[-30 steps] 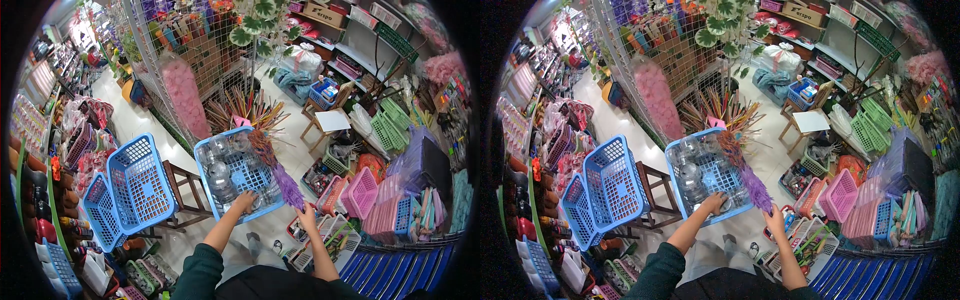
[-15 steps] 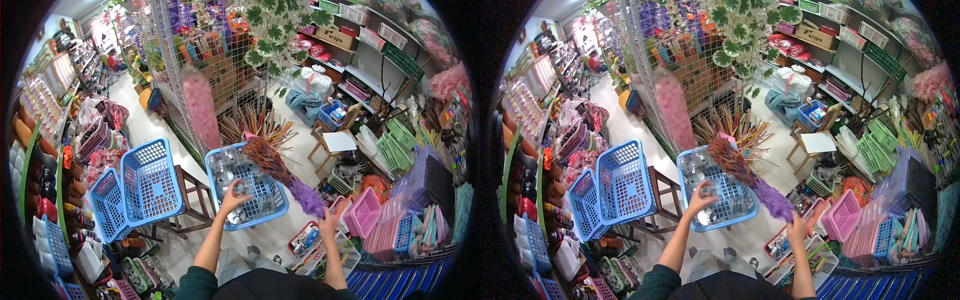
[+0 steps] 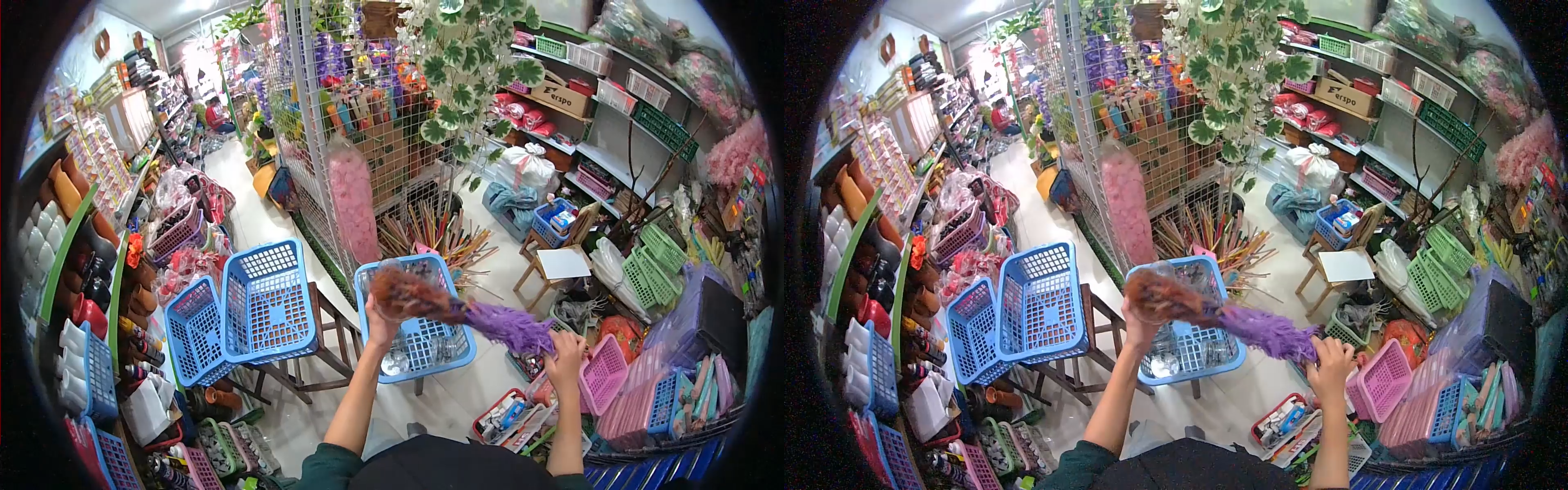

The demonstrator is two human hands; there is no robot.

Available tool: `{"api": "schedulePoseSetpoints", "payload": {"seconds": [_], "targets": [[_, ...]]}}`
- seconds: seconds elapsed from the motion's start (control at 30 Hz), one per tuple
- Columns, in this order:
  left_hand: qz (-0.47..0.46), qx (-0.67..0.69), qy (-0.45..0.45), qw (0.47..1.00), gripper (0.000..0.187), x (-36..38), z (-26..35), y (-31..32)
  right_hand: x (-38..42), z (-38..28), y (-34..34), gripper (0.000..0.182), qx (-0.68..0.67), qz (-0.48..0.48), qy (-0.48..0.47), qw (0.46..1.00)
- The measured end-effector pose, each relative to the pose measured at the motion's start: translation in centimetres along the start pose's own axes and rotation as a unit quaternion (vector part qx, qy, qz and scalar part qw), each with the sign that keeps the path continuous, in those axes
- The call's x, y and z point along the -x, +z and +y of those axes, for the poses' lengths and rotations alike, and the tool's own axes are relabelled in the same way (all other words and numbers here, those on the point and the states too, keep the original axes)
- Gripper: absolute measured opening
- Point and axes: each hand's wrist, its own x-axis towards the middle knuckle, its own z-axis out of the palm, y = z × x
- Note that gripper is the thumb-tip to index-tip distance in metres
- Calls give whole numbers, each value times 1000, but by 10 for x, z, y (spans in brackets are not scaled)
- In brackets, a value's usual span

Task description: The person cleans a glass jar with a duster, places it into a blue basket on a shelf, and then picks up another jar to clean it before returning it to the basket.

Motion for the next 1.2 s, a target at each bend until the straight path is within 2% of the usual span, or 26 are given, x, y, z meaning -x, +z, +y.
{"api": "schedulePoseSetpoints", "payload": {"seconds": [0.03,0.13,0.17,0.27,0.3,0.33,0.43,0.53,0.6,0.63,0.7,0.73,0.8,0.87,0.9,0.93,1.0,1.03,1.07,1.13,1.17,1.2], "targets": [[11,-29,57,998,71,4,0,-1,-2,-2,-7,35,-8,-6,2,1000],[32,29,20,999,67,14,34,26,-2,19,-17,32,45,14,51,998],[23,-19,33,999,65,17,42,37,-5,16,-19,33,47,38,70,996],[6,-15,22,1000,67,4,17,15,-8,6,-15,32,21,52,22,998],[23,-30,45,998,68,12,22,19,-10,3,-22,31,7,41,-2,999],[-8,-10,62,998,66,2,32,21,-12,8,-24,31,8,45,-2,999],[8,43,39,998,67,10,47,43,-16,21,-32,30,64,90,51,993],[10,26,-7,1000,67,9,42,47,-18,8,-30,34,33,93,5,995],[-24,-175,109,978,68,6,49,47,-19,8,-37,34,32,78,-18,996],[-36,-27,43,998,68,7,55,47,-19,14,-41,33,46,87,11,995],[-12,-13,47,999,69,8,57,54,-19,24,-42,33,69,123,60,988],[13,0,50,999,70,9,56,57,-19,22,-37,33,70,124,60,988],[-3,39,30,999,66,6,42,50,-17,10,-27,34,49,152,15,987],[11,-206,94,974,68,-2,33,40,-18,9,-36,34,34,122,-17,992],[-61,-41,67,995,65,5,53,46,-19,15,-42,34,42,125,-1,991],[-62,-40,68,995,65,3,54,49,-19,20,-46,34,49,127,15,991],[-16,-63,129,989,62,2,53,53,-20,17,-44,35,78,144,43,985],[-5,20,68,997,63,2,49,50,-21,7,-40,35,67,151,31,986],[-4,19,68,998,63,1,49,48,-21,2,-37,35,55,158,20,986],[-37,-79,116,989,64,-1,59,44,-20,5,-39,35,27,140,-5,990],[-65,10,90,994,61,0,63,42,-19,12,-46,36,44,139,5,989],[-65,10,92,994,61,0,63,44,-19,17,-50,36,61,137,15,989]]}}
